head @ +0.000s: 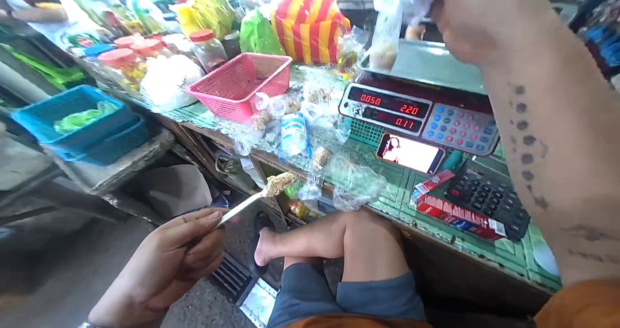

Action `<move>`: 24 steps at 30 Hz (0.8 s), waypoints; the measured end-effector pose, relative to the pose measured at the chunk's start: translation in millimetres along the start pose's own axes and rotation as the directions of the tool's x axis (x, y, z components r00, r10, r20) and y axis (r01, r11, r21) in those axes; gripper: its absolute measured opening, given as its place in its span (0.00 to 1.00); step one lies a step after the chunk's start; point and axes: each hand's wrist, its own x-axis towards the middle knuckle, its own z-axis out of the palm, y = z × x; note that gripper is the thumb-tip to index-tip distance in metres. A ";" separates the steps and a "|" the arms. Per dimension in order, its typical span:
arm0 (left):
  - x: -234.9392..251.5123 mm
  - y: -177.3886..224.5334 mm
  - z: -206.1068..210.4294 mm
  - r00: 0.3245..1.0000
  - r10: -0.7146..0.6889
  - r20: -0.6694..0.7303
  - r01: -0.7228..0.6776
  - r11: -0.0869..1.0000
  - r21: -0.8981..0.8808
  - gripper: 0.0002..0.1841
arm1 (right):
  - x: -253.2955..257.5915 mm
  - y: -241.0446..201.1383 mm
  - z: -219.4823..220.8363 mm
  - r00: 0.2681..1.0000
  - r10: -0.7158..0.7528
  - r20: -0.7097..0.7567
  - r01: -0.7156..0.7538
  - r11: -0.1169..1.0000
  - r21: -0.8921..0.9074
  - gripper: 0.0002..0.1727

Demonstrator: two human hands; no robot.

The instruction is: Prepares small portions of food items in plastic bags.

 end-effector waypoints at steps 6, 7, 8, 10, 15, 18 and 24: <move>-21.6 31.4 -2.8 0.983 0.146 0.110 -0.142 0.989 -0.039 0.21 | -63.1 -22.0 44.9 0.944 0.015 0.329 0.024 0.993 -0.113 0.17; -22.4 32.8 -4.1 0.975 0.171 0.142 -0.167 0.985 -0.037 0.21 | -73.0 -19.5 54.4 0.919 0.027 0.394 0.016 0.994 -0.104 0.17; -23.2 34.2 -3.1 0.970 0.186 0.157 -0.186 0.982 -0.012 0.20 | -84.3 -16.6 63.4 0.881 0.049 0.470 -0.011 0.996 -0.083 0.17; -25.4 37.4 7.6 0.974 0.195 0.114 -0.203 0.977 0.070 0.20 | -111.6 -11.1 81.8 0.793 0.076 0.605 -0.072 0.997 -0.031 0.20; -21.6 45.1 21.0 0.997 0.073 -0.014 -0.067 0.968 0.242 0.18 | -150.3 8.0 114.7 0.684 0.147 0.714 -0.207 0.978 -0.002 0.28; -18.4 45.7 17.0 1.000 -0.003 -0.015 0.007 0.955 0.296 0.18 | -157.0 24.4 124.0 0.695 0.248 0.675 -0.317 0.948 -0.022 0.29; 7.1 44.2 35.2 0.989 -0.089 -0.117 0.133 0.878 0.459 0.16 | -166.1 39.3 128.0 0.613 0.321 0.721 -0.418 0.907 -0.049 0.35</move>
